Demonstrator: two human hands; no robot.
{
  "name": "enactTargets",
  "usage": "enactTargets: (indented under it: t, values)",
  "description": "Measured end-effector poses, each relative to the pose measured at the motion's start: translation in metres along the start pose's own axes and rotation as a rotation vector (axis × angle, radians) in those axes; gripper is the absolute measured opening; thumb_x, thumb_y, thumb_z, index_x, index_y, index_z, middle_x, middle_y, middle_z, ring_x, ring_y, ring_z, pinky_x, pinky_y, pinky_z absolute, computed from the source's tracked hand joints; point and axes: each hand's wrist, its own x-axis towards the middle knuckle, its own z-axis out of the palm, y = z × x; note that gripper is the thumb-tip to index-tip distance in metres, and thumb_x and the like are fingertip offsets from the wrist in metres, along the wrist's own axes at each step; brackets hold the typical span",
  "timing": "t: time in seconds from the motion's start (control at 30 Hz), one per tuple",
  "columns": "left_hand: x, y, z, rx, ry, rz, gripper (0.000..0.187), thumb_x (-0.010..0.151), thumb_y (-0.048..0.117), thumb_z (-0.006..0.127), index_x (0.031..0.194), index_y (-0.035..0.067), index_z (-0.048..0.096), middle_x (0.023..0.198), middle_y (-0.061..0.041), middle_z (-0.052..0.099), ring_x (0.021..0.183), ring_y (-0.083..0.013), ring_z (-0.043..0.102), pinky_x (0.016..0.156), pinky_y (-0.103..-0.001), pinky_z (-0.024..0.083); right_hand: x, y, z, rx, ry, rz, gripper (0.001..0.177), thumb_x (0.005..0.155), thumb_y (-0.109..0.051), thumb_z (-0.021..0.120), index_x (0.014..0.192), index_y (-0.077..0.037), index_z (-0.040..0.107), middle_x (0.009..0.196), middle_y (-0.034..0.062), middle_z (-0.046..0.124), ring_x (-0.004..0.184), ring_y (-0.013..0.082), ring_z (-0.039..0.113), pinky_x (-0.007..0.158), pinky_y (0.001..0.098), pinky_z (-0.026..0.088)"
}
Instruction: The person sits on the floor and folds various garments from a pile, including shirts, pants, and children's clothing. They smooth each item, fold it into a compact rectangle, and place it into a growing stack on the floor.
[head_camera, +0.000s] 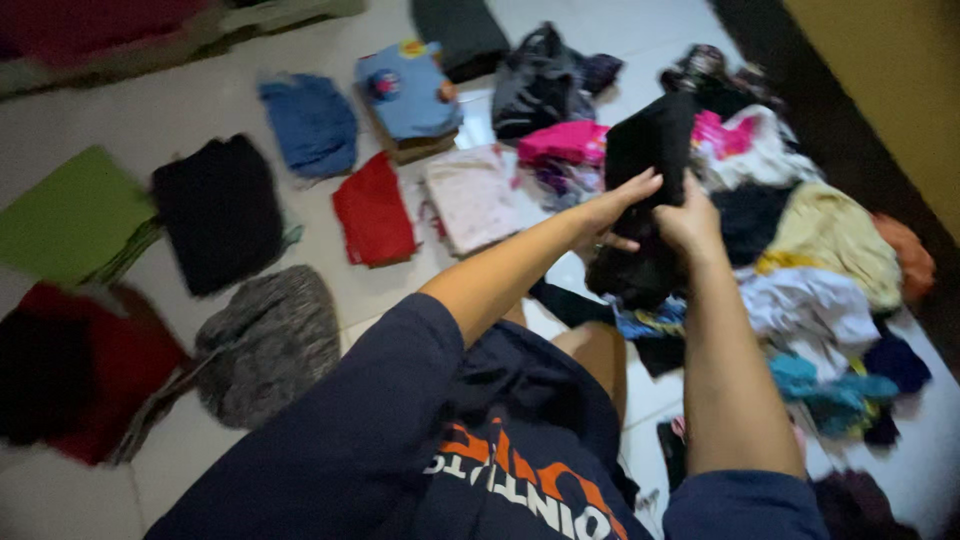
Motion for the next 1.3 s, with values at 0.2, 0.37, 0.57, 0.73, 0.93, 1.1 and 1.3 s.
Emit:
enactTargets:
  t: [0.2, 0.37, 0.57, 0.73, 0.93, 1.1, 1.3]
  values:
    - [0.063, -0.094, 0.046, 0.174, -0.054, -0.032, 0.089, 0.086, 0.069, 0.051, 0.161, 0.040, 0.014, 0.170, -0.004, 0.024, 0.148, -0.0328, 0.031, 0.106, -0.057, 0.042, -0.037, 0.082, -0.019, 0.118, 0.069, 0.072, 0.071, 0.080, -0.009, 0.062, 0.149, -0.023, 0.056, 0.116, 0.0155, 0.074, 0.104, 0.0240, 0.070, 0.090, 0.0371, 0.054]
    - [0.137, -0.173, 0.034, 1.087, 0.064, 0.535, 0.063, 0.117, 0.047, 0.045, 0.167, 0.022, 0.016, 0.181, -0.022, 0.017, 0.161, -0.0502, 0.021, 0.125, -0.057, 0.031, -0.028, 0.144, 0.006, 0.232, 0.042, 0.041, 0.063, 0.084, -0.014, 0.072, 0.145, -0.010, 0.055, 0.125, 0.0142, 0.070, 0.109, 0.0249, 0.067, 0.092, 0.0367, 0.054]
    - [0.121, -0.183, -0.034, 1.086, 0.686, 0.556, 0.078, 0.107, 0.038, 0.048, 0.167, 0.009, 0.006, 0.160, -0.045, 0.003, 0.150, -0.0635, 0.009, 0.123, -0.063, 0.016, 0.024, 0.164, 0.093, 0.484, -0.162, -0.050, 0.072, 0.076, -0.008, 0.071, 0.146, -0.002, 0.053, 0.131, 0.0155, 0.068, 0.114, 0.0245, 0.066, 0.097, 0.0344, 0.053]
    - [0.092, -0.191, -0.077, 0.840, 1.018, 0.239, 0.099, 0.090, 0.041, 0.064, 0.164, 0.022, 0.001, 0.165, -0.035, -0.006, 0.153, -0.0593, 0.003, 0.124, -0.062, 0.013, 0.052, 0.175, 0.171, 0.395, -0.452, 0.004, 0.079, 0.072, -0.009, 0.068, 0.148, -0.009, 0.047, 0.140, 0.0181, 0.064, 0.116, 0.0318, 0.066, 0.093, 0.0387, 0.055]
    - [0.122, -0.240, -0.077, 0.515, 0.671, -0.618, 0.102, 0.085, 0.057, 0.062, 0.161, 0.037, -0.003, 0.166, -0.024, -0.024, 0.147, -0.0626, -0.014, 0.116, -0.073, 0.012, 0.010, 0.204, 0.211, -0.319, -0.236, 0.039, 0.045, 0.095, -0.025, 0.062, 0.139, -0.025, 0.059, 0.124, 0.0168, 0.068, 0.100, 0.0427, 0.069, 0.086, 0.0517, 0.055]
    - [0.238, -0.285, -0.057, 0.575, 0.432, -0.584, 0.099, 0.086, 0.067, 0.056, 0.163, 0.044, -0.001, 0.166, -0.020, -0.034, 0.142, -0.0680, -0.028, 0.112, -0.082, 0.005, 0.060, 0.267, 0.159, -0.523, -0.115, -0.113, 0.049, 0.096, -0.017, 0.052, 0.142, -0.032, 0.057, 0.125, 0.0103, 0.068, 0.086, 0.0373, 0.073, 0.074, 0.0498, 0.059]
    - [0.377, -0.314, -0.025, 0.727, 0.418, -0.454, 0.096, 0.086, 0.071, 0.061, 0.162, 0.032, 0.018, 0.167, -0.028, -0.002, 0.147, -0.0645, -0.004, 0.120, -0.070, 0.007, 0.132, 0.321, 0.103, -0.637, -0.043, -0.148, 0.063, 0.093, -0.014, 0.055, 0.151, -0.036, 0.049, 0.130, 0.0064, 0.066, 0.085, 0.0346, 0.072, 0.071, 0.0474, 0.060]
